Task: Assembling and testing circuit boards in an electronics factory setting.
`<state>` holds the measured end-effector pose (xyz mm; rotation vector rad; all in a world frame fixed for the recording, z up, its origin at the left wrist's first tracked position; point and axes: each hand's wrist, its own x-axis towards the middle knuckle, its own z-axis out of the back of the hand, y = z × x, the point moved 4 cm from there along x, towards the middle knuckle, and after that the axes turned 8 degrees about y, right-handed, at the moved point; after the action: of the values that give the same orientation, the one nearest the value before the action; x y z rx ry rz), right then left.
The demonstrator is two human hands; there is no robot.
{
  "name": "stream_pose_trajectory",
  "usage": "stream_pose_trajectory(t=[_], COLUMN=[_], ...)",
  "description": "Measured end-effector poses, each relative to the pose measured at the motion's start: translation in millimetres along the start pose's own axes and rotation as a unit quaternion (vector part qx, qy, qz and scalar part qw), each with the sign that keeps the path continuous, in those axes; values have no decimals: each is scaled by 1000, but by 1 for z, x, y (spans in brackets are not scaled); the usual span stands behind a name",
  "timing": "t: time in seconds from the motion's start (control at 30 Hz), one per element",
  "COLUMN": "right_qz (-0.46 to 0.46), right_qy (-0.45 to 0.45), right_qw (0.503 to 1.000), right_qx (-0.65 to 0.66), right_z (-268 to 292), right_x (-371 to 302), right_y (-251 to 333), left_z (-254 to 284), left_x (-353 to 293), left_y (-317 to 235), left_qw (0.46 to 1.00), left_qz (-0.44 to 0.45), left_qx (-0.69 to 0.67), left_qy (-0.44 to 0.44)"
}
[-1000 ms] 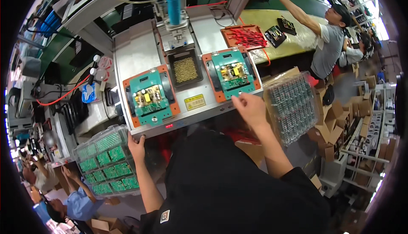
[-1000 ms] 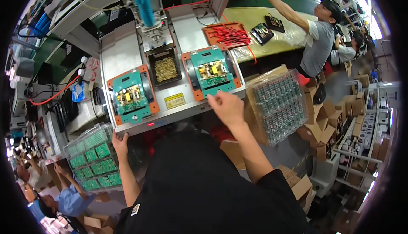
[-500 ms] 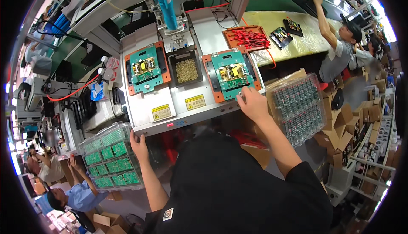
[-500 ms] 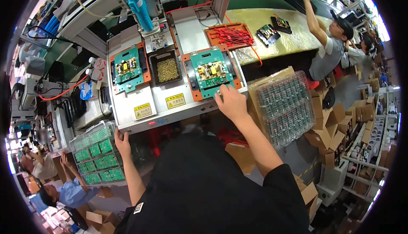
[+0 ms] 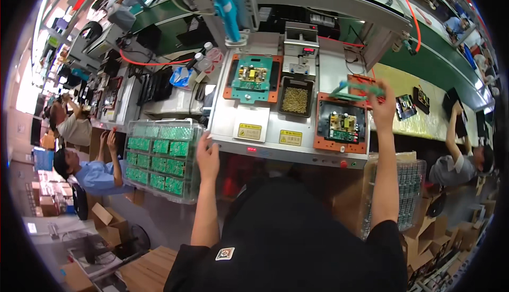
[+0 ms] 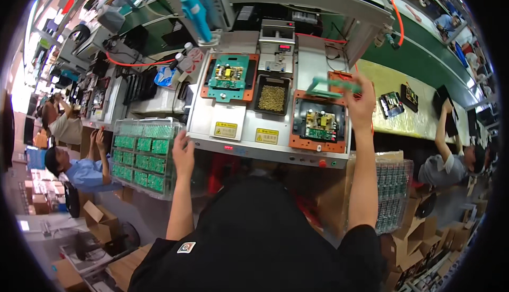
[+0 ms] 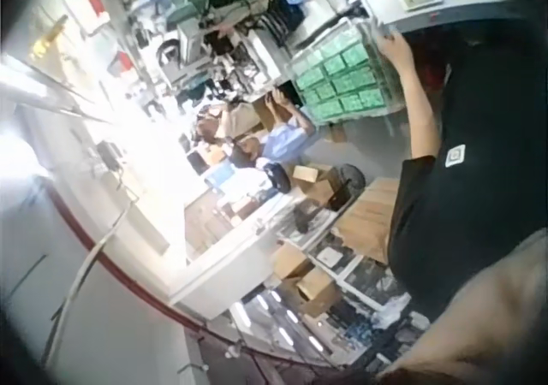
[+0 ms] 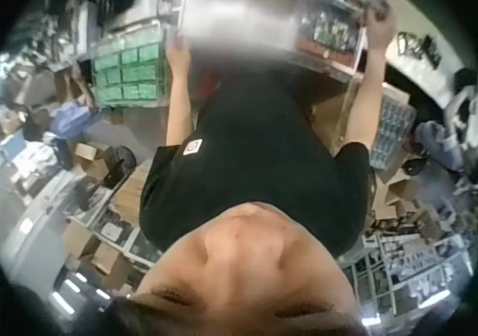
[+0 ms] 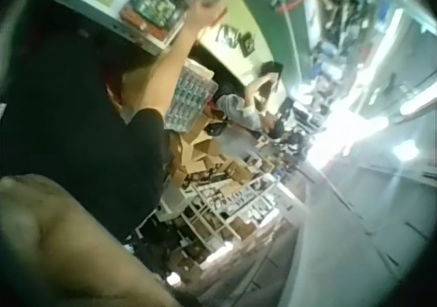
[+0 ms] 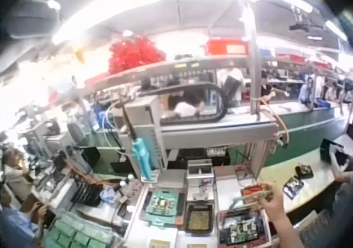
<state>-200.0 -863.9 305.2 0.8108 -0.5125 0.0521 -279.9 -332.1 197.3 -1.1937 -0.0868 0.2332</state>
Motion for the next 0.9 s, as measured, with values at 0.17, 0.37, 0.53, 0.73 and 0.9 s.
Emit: stream_pose_trajectory(t=[0.17,0.37,0.53,0.73,0.9], right_qz=[-16,103,156,162,170], right_qy=[-69,215,257,309,360], right_qw=[995,961,936,922,894], right_qx=[69,-137,-182,-170,-207], right_z=[-25,-42,-38,-40,-50], right_x=[54,13,19,16,32], right_y=[-36,-50,-38,-70,-84], left_z=[-36,-48,-70,-114,-135], left_x=[-6,-45,-46,-24,-14], left_y=[-21,-9,-16,-62,-79], left_qw=[997,990,992,986,982], left_qz=[-6,26,25,0,-40], left_qx=[-1,-127,-104,-104,-86], left_qy=[75,53,65,132,166])
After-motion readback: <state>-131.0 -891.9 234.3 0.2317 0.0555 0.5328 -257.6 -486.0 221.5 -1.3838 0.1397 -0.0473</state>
